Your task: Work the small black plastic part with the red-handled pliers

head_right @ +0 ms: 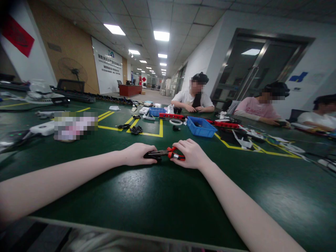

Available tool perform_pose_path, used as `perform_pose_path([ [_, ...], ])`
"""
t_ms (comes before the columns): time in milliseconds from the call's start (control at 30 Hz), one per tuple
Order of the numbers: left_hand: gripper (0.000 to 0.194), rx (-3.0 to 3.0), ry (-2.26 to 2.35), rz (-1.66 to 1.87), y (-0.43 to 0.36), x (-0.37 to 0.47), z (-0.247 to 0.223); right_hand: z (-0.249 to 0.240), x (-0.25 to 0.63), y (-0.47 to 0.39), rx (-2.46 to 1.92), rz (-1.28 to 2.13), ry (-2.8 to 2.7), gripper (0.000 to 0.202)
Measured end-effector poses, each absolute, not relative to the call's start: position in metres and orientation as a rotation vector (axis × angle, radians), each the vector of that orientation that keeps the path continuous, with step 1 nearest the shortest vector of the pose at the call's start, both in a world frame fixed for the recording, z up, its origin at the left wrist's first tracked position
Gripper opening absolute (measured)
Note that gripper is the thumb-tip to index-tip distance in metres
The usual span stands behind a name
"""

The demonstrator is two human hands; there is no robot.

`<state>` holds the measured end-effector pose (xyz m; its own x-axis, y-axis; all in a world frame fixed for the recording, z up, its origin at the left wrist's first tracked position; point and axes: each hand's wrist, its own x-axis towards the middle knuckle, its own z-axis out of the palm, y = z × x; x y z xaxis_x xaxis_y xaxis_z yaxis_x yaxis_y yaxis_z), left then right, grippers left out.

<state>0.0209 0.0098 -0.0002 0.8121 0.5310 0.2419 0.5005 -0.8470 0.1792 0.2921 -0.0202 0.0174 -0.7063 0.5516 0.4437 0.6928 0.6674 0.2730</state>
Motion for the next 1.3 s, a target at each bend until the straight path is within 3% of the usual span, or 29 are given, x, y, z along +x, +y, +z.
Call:
perform_pose_path([
  [1300,0.036,2.885,0.822,0.405,0.0091,0.0209,0.0015,0.0191,0.2895,-0.0236,-1.008,-0.671,-2.599,0.036],
])
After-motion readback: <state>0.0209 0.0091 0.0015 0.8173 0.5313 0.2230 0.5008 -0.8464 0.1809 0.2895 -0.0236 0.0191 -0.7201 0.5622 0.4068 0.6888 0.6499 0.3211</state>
